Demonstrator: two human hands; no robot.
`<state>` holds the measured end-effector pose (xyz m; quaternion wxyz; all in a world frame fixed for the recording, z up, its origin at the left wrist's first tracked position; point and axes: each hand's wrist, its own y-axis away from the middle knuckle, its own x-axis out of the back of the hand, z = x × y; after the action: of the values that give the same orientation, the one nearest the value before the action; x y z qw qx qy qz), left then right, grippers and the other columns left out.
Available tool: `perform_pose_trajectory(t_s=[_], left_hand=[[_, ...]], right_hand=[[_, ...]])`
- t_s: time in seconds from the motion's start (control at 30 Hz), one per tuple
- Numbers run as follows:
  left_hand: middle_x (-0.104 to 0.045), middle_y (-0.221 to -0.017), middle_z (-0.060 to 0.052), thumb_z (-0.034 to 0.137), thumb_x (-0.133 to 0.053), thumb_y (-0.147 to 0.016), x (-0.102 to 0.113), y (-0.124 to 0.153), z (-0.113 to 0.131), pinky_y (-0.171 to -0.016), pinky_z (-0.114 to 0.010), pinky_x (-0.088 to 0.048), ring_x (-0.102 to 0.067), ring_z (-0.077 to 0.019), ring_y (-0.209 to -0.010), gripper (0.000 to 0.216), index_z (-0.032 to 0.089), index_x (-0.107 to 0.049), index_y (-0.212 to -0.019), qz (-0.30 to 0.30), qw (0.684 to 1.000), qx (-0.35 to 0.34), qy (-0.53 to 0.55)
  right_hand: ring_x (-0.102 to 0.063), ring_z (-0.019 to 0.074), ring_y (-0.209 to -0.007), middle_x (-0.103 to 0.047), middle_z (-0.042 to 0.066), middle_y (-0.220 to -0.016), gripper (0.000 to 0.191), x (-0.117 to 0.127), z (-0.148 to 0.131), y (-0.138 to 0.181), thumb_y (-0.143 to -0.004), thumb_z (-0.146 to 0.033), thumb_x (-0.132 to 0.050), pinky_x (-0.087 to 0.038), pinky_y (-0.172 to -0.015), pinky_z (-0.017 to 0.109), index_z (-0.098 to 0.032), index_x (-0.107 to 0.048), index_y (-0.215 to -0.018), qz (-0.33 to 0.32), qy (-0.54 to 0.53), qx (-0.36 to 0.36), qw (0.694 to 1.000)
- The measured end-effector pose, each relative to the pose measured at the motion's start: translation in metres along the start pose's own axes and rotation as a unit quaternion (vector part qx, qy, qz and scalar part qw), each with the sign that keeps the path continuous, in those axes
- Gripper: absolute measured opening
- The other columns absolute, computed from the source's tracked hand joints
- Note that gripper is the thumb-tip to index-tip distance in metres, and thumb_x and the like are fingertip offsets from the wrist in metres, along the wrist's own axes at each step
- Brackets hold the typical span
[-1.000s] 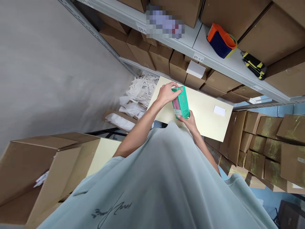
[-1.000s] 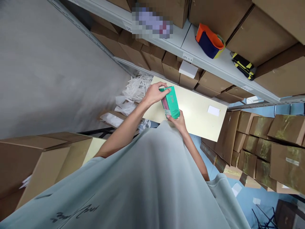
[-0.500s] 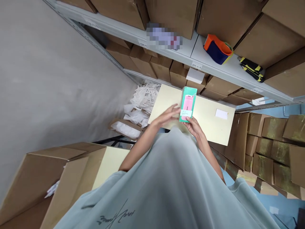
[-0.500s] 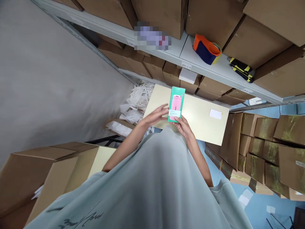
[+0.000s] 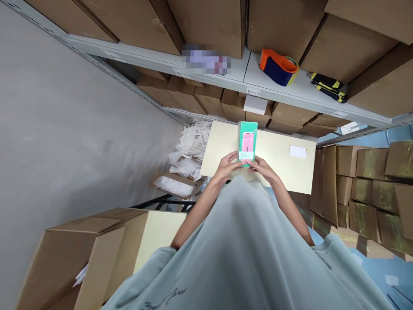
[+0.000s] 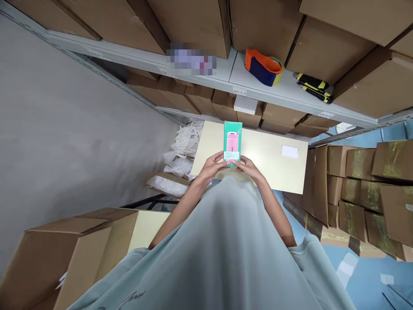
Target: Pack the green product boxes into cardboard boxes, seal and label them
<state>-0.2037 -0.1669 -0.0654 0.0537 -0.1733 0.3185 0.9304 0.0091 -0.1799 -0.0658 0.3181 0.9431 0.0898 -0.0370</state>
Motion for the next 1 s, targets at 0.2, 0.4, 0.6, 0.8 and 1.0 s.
perform_pose_trajectory(t_s=[0.2, 0.4, 0.6, 0.8, 1.0], left_hand=[[-0.08, -0.139, -0.013, 0.041, -0.105, -0.059, -0.004, -0.004, -0.004, -0.094, -0.039, -0.069, -0.081, -0.0319, -0.116, 0.081, 0.017, -0.079, -0.132, 0.106, 0.98, -0.104, -0.131], [-0.08, -0.138, -0.011, 0.036, -0.108, -0.059, -0.02, 0.013, -0.017, -0.09, -0.037, -0.069, -0.084, -0.0291, -0.106, 0.088, 0.023, -0.074, -0.139, 0.191, 0.957, -0.107, -0.191], [-0.07, -0.155, -0.013, 0.036, -0.102, -0.074, -0.001, 0.036, -0.022, -0.111, -0.046, -0.068, -0.075, -0.03, -0.136, 0.069, 0.024, -0.072, -0.135, 0.128, 0.99, -0.038, 0.039], [-0.082, -0.134, -0.012, 0.026, -0.102, -0.073, 0.011, 0.045, -0.014, -0.123, -0.045, -0.06, -0.08, -0.0268, -0.127, 0.084, 0.023, -0.068, -0.15, 0.004, 0.985, 0.081, 0.154], [-0.082, -0.138, -0.012, 0.028, -0.111, -0.058, -0.005, 0.041, -0.008, -0.128, -0.05, -0.053, -0.075, -0.0328, -0.138, 0.091, 0.023, -0.077, -0.142, -0.009, 0.997, 0.047, 0.055]], right_hand=[[-0.052, 0.0449, -0.16, -0.031, 0.017, -0.187, 0.129, 0.019, -0.041, -0.031, -0.078, -0.084, -0.09, -0.058, -0.119, 0.066, -0.042, -0.024, -0.181, 0.148, 0.141, 0.171, 0.964], [-0.061, 0.0358, -0.147, -0.057, 0.013, -0.166, 0.084, -0.006, -0.066, -0.069, -0.094, -0.075, -0.078, -0.056, -0.122, 0.057, -0.037, -0.05, -0.163, 0.171, 0.201, 0.272, 0.925], [-0.069, 0.0286, -0.121, -0.07, 0.007, -0.138, 0.064, 0.002, -0.059, -0.079, -0.092, -0.075, -0.078, -0.063, -0.101, 0.043, -0.034, -0.061, -0.138, 0.099, 0.12, 0.312, 0.937], [-0.069, 0.0269, -0.111, -0.068, 0.005, -0.127, 0.068, 0.025, -0.065, -0.068, -0.086, -0.077, -0.085, -0.063, -0.084, 0.039, -0.037, -0.058, -0.134, 0.02, -0.003, 0.269, 0.963], [-0.069, 0.0247, -0.103, -0.068, 0.003, -0.12, 0.07, 0.021, -0.054, -0.057, -0.083, -0.077, -0.086, -0.063, -0.083, 0.038, -0.037, -0.057, -0.134, 0.035, -0.041, 0.254, 0.966]])
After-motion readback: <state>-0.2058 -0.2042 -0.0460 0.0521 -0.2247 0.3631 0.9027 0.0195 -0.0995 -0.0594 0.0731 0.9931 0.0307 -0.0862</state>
